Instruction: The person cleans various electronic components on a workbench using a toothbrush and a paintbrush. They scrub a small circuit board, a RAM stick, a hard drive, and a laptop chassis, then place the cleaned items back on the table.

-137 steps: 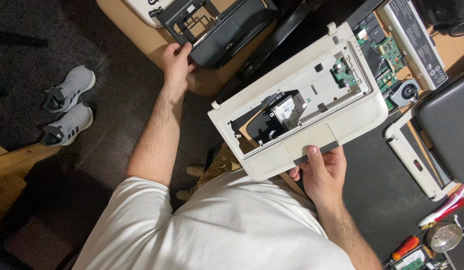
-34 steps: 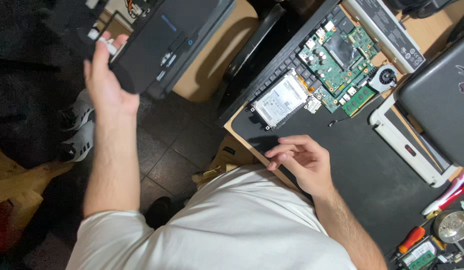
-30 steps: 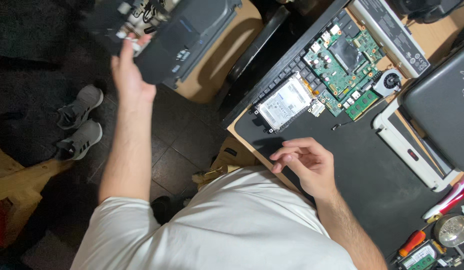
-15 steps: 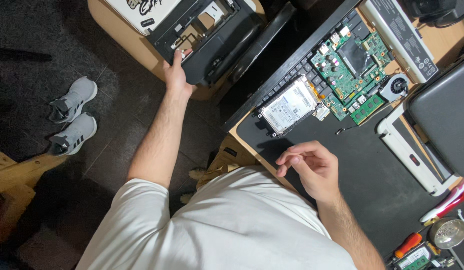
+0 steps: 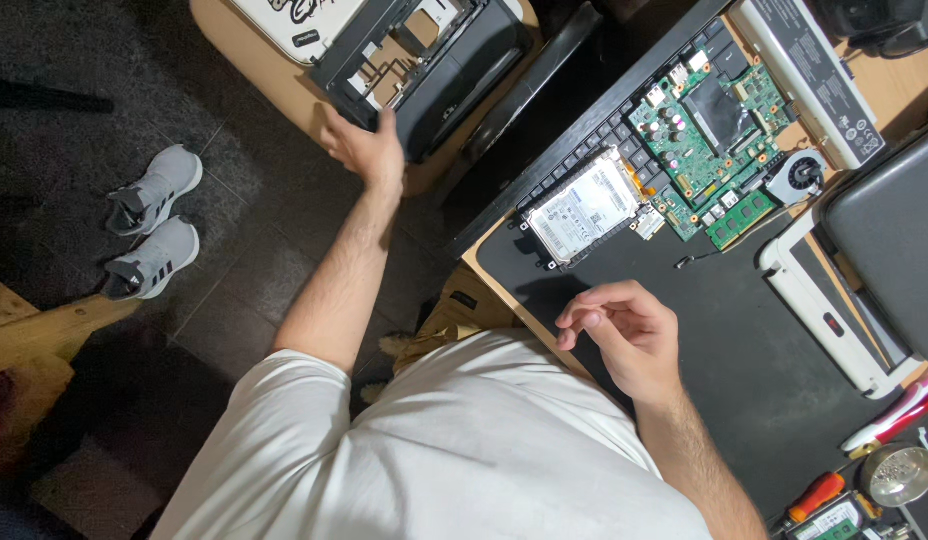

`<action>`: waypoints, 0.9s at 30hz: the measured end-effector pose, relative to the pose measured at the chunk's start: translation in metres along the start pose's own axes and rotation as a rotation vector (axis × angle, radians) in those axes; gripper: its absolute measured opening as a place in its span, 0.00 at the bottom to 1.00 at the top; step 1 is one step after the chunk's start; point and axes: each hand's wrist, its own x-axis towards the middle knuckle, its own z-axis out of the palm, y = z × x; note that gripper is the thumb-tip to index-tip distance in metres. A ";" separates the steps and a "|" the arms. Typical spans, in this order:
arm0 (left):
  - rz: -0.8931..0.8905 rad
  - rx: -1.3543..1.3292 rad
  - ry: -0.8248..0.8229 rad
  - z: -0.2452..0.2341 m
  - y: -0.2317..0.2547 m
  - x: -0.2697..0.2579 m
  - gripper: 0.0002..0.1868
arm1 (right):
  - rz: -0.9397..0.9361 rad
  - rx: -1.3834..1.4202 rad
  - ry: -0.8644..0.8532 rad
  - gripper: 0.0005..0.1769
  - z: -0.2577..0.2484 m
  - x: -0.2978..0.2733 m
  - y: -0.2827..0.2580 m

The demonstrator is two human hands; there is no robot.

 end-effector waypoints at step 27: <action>-0.379 -1.039 -0.223 -0.042 0.081 0.231 0.32 | -0.108 0.051 0.034 0.10 -0.013 0.004 0.022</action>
